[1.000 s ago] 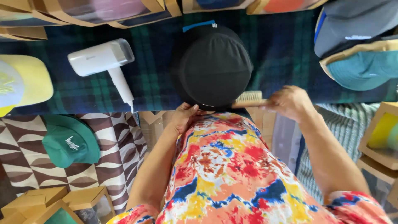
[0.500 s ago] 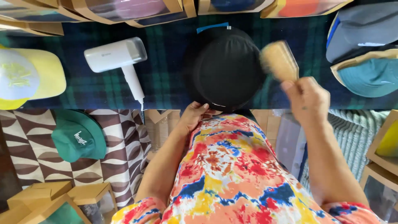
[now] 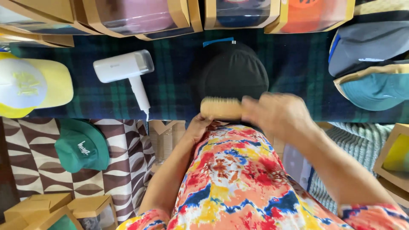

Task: The person uses a wooden brush to clean a black baseball cap placed on a table. They repeatedly brush the surface of the cap while holding it steady with their other hand. A white hairdryer and other caps are visible nearby.

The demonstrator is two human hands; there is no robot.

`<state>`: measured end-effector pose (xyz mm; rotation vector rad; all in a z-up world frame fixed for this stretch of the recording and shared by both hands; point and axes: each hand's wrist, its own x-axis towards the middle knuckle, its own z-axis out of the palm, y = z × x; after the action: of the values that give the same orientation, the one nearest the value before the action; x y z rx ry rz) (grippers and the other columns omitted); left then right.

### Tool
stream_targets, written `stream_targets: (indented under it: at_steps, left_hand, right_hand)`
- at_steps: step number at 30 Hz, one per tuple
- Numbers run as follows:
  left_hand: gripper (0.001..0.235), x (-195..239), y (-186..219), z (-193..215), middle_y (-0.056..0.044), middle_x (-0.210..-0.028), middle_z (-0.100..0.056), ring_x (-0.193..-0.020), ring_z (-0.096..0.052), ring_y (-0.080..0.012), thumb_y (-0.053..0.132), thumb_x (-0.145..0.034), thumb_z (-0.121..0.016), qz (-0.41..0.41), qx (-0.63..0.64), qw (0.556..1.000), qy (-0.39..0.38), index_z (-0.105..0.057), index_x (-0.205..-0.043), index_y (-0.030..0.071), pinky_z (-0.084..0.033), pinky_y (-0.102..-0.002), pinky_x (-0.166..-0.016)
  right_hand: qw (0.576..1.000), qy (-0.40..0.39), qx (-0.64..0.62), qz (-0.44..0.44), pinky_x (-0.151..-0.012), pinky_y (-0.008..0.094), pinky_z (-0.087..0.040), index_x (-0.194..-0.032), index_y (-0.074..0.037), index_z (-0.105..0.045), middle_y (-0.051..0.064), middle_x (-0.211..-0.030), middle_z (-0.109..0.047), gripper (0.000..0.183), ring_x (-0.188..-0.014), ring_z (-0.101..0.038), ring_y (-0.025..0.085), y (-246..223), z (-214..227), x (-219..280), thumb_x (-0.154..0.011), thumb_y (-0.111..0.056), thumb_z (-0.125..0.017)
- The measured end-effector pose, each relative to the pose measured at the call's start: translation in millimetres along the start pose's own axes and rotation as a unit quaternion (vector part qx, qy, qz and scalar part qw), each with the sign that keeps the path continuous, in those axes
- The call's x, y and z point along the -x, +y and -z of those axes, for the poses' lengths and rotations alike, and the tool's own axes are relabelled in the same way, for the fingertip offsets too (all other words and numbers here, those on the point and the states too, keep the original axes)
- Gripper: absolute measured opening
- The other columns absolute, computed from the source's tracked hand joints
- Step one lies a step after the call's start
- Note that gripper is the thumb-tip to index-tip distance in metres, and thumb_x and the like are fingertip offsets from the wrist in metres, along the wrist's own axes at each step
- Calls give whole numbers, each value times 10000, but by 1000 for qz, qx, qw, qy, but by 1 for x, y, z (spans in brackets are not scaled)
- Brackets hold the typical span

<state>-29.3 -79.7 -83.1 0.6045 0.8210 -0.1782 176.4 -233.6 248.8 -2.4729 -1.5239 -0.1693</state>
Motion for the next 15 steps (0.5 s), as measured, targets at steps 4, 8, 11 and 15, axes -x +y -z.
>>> stream_targets:
  at_steps: [4,8,11,15]
  left_hand:
    - [113,7,-4,1,-213,-996,-748,-898,-760,-403,49,-961,-700,-12,1,1000,7,-639,-1055,61,-632,-437,-735]
    - [133,8,3,-8,-219,-981,-737,-887,-752,-394,28,-954,-707,-17,0,1000,10,-652,-1076,22,-630,-446,-750]
    - [134,30,22,-19,-224,-964,-740,-873,-755,-388,24,-933,-738,-3,-12,1000,28,-663,-1044,9,-633,-444,-734]
    - [478,61,74,-44,-110,-1097,-758,-1118,-685,-387,636,-948,-555,33,-584,803,116,-745,-1134,239,-546,-459,-953]
  right_hand:
    - [971,37,235,-21,-534,263,-548,-1286,-312,-657,-122,-993,-671,289,-853,-676,75,83,-33,-11,-1161,-538,-528]
    - [993,-37,99,48,-529,360,-525,-1230,-347,-634,-68,-786,-526,304,-662,-605,185,27,-4,-29,-1084,-516,-428]
    - [994,-61,90,15,-513,406,-508,-1184,-323,-644,-23,-693,-512,294,-594,-623,240,58,-41,-38,-1069,-516,-455]
    - [989,-79,103,-75,-664,441,-537,-1088,-252,-628,6,-845,-677,300,-837,-725,279,117,-40,-44,-1165,-517,-511]
